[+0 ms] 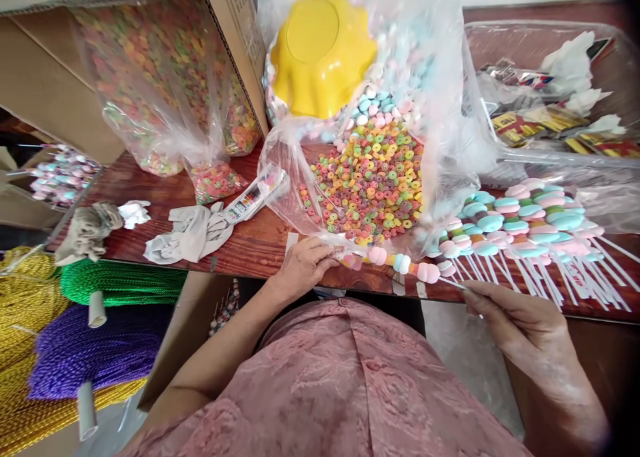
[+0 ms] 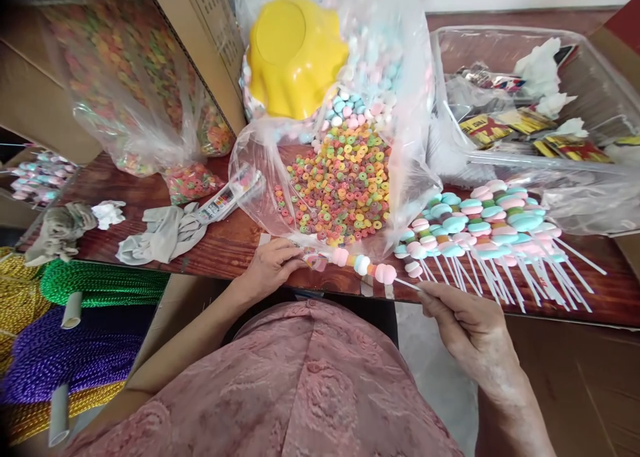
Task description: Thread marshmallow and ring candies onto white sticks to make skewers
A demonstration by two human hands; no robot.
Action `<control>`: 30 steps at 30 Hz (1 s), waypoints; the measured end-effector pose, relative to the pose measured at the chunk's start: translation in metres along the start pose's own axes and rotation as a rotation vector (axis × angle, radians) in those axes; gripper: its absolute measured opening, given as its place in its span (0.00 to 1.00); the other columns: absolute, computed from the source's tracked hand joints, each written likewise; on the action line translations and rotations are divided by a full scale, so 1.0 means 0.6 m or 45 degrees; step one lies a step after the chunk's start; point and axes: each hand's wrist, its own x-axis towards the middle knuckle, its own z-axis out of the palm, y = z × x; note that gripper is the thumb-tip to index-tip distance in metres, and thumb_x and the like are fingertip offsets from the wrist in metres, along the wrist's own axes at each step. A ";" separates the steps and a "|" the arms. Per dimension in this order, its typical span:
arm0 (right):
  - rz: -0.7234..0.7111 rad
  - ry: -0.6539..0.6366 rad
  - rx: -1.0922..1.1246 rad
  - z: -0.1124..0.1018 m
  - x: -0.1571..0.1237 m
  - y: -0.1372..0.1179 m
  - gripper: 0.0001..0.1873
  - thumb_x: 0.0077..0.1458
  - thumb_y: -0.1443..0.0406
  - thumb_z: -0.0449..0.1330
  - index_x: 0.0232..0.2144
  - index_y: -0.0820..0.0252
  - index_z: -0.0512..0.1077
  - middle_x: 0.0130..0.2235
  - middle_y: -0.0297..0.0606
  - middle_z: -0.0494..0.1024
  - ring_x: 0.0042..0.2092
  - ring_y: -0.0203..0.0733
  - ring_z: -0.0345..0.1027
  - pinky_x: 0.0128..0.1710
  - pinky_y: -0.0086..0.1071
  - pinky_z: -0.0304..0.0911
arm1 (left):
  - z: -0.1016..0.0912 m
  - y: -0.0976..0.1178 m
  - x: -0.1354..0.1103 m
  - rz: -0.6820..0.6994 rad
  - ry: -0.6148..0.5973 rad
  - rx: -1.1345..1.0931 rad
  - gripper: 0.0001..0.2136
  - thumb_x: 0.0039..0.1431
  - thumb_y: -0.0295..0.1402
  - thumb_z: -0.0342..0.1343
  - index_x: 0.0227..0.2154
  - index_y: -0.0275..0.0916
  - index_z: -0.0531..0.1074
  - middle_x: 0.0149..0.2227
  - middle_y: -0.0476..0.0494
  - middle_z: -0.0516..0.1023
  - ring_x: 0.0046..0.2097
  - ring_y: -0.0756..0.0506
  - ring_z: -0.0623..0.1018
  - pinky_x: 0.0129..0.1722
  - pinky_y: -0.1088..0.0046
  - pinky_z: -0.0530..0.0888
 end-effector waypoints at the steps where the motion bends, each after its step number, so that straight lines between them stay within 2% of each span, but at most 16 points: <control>1: -0.012 -0.012 -0.004 0.000 0.001 -0.002 0.11 0.56 0.64 0.64 0.43 0.52 0.79 0.30 0.32 0.81 0.27 0.35 0.72 0.28 0.26 0.69 | -0.002 -0.002 0.000 -0.006 -0.012 -0.023 0.06 0.62 0.32 0.58 0.35 0.37 0.79 0.32 0.44 0.77 0.35 0.48 0.76 0.37 0.73 0.71; 7: -0.115 0.006 -0.004 0.005 0.007 -0.027 0.12 0.56 0.68 0.63 0.42 0.50 0.79 0.32 0.32 0.82 0.29 0.37 0.75 0.30 0.27 0.71 | -0.004 -0.007 0.005 -0.089 -0.057 -0.086 0.06 0.60 0.35 0.61 0.34 0.39 0.81 0.30 0.46 0.77 0.33 0.49 0.76 0.35 0.74 0.71; 10: -0.286 -0.035 -0.053 0.011 0.020 -0.036 0.16 0.55 0.71 0.63 0.44 0.50 0.78 0.34 0.33 0.83 0.29 0.37 0.76 0.30 0.26 0.72 | -0.003 -0.007 0.007 -0.101 -0.049 -0.095 0.07 0.60 0.36 0.61 0.36 0.40 0.81 0.31 0.46 0.78 0.33 0.49 0.76 0.35 0.73 0.72; 13: -0.461 -0.077 -0.188 0.012 0.034 -0.043 0.15 0.56 0.72 0.61 0.45 0.54 0.78 0.35 0.36 0.83 0.34 0.39 0.79 0.36 0.26 0.73 | -0.002 -0.006 0.007 -0.070 -0.042 -0.074 0.07 0.60 0.36 0.61 0.36 0.40 0.81 0.31 0.46 0.77 0.33 0.49 0.76 0.36 0.73 0.72; 15: -0.495 -0.065 -0.269 0.009 0.038 -0.045 0.13 0.56 0.71 0.61 0.44 0.55 0.78 0.36 0.37 0.83 0.36 0.40 0.79 0.40 0.27 0.73 | -0.001 -0.006 0.005 -0.052 -0.037 -0.053 0.07 0.60 0.35 0.61 0.37 0.40 0.81 0.32 0.46 0.77 0.34 0.49 0.76 0.37 0.73 0.72; 20: -0.267 -0.072 -0.225 -0.002 0.024 -0.032 0.14 0.57 0.68 0.62 0.46 0.53 0.78 0.40 0.37 0.83 0.38 0.42 0.79 0.43 0.31 0.73 | 0.002 -0.010 -0.001 -0.024 -0.052 0.001 0.08 0.58 0.34 0.62 0.40 0.40 0.80 0.33 0.46 0.76 0.36 0.48 0.75 0.38 0.72 0.72; 24: -0.069 -0.091 -0.120 -0.005 0.010 -0.020 0.13 0.57 0.64 0.64 0.46 0.49 0.79 0.39 0.35 0.83 0.36 0.43 0.79 0.37 0.32 0.73 | 0.001 -0.011 -0.002 0.007 -0.046 0.013 0.08 0.57 0.33 0.63 0.39 0.38 0.80 0.33 0.45 0.76 0.36 0.48 0.75 0.38 0.72 0.72; 27: 0.075 0.017 0.006 -0.009 0.004 -0.025 0.12 0.55 0.62 0.66 0.43 0.47 0.80 0.35 0.33 0.83 0.32 0.42 0.78 0.31 0.31 0.72 | -0.001 -0.011 -0.002 -0.017 -0.075 0.010 0.07 0.58 0.34 0.62 0.38 0.39 0.80 0.34 0.44 0.76 0.36 0.48 0.75 0.38 0.72 0.71; 30: 0.123 0.131 0.059 -0.013 0.000 -0.035 0.12 0.52 0.62 0.68 0.41 0.45 0.80 0.32 0.31 0.83 0.28 0.40 0.76 0.28 0.30 0.71 | -0.002 -0.011 -0.002 -0.034 -0.080 0.000 0.07 0.58 0.35 0.62 0.38 0.39 0.80 0.34 0.44 0.76 0.36 0.48 0.75 0.37 0.72 0.71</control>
